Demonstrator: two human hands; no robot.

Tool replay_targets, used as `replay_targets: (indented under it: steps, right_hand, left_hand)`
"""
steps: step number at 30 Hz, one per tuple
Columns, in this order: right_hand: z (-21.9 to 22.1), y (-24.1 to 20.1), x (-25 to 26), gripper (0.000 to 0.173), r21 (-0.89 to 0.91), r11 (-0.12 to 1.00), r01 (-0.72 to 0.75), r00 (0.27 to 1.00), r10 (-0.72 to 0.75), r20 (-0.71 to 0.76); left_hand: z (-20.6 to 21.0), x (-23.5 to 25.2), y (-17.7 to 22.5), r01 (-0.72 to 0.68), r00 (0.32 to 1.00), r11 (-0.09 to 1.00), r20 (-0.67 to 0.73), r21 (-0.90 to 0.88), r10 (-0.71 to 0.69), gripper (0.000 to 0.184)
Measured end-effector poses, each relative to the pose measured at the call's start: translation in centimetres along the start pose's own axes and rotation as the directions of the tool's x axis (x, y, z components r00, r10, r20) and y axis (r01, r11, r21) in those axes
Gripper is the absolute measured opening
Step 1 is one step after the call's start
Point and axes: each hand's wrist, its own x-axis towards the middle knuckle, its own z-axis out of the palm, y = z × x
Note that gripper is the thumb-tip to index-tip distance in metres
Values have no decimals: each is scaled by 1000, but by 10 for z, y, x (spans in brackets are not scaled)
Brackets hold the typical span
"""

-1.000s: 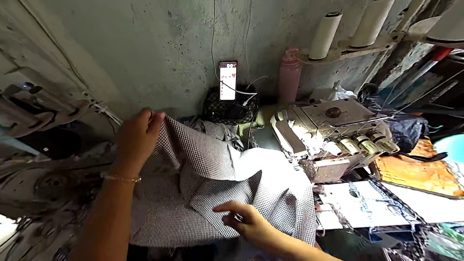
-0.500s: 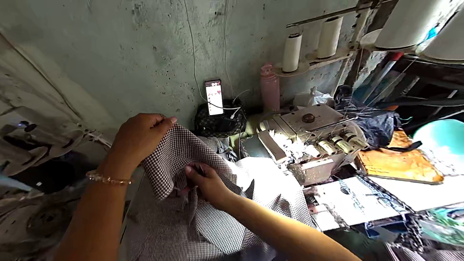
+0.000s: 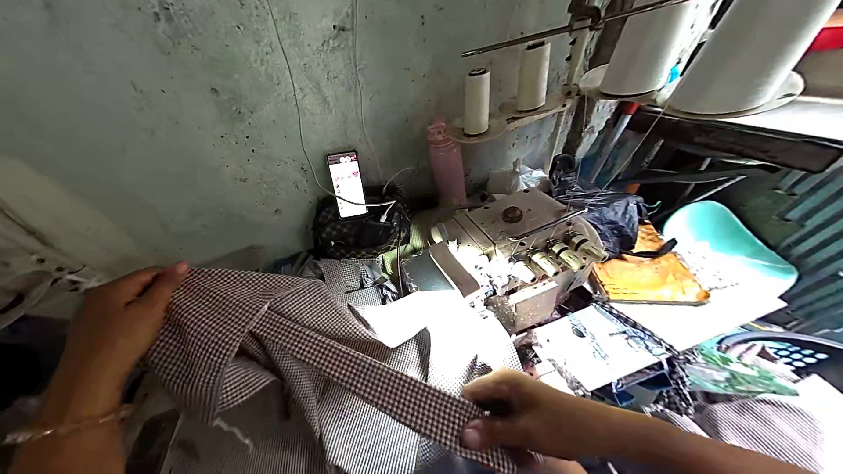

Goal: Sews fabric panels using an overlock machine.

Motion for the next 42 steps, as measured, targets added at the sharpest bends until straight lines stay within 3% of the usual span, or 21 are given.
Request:
replay_targets:
  steps: [3, 5, 7, 9, 10, 12, 14, 16, 26, 29, 31, 37, 42]
  right_hand:
    - [-29, 6, -33, 19, -195, 977, -83, 996, 77, -38]
    - [-42, 4, -43, 22, -357, 917, -178, 984, 155, -94]
    - [-46, 4, -42, 24, -491, 842, -223, 972, 154, -177]
    - [-49, 3, -32, 28, -566, 787, -246, 964, 140, -224]
    - [-51, 0, -26, 29, -577, 775, -260, 962, 152, -229]
    - [-57, -4, -14, 31, -565, 777, -278, 956, 167, -240]
    - [-65, -7, -7, 32, -545, 784, -297, 948, 175, -264]
    - [-76, -7, -7, 34, -537, 785, -310, 944, 186, -274]
    - [-104, 17, -34, 7, -155, 957, -245, 886, 156, -437]
    - [-102, 18, -30, 9, -191, 955, -229, 875, 116, -469]
    - [-99, 17, -29, 11, -259, 939, -225, 875, 78, -478]
    - [-86, 15, -34, 20, -418, 896, -151, 836, -109, -537]
    - [-80, 26, -31, 18, -329, 931, -156, 786, -85, -613]
  left_hand:
    - [24, -3, -26, 123, 992, 992, 17, 6, -123, 58]
    - [46, -5, -35, 179, 982, 978, 42, 104, -184, 55]
    - [71, -17, -16, 163, 973, 960, 127, 228, -195, 38]
    - [102, -38, 30, -23, 974, 987, 224, 158, -13, 32]
    - [120, -53, 58, -157, 949, 987, 279, 18, 146, 31]
    - [156, -89, 112, -298, 822, 885, 376, -357, 428, 38]
    - [173, -119, 156, -303, 714, 836, 472, -458, 517, 40]
    - [179, -127, 173, -269, 691, 848, 521, -457, 501, 35]
    - [181, -118, 161, -223, 804, 928, 483, -299, 348, 31]
    - [187, -131, 177, -331, 850, 928, 372, -170, 372, 38]
    - [197, -143, 193, -350, 871, 907, 275, -234, 407, 40]
    - [207, -166, 223, -121, 910, 875, 300, -469, 287, 40]
    - [221, -173, 220, -181, 950, 871, 148, -456, 275, 34]
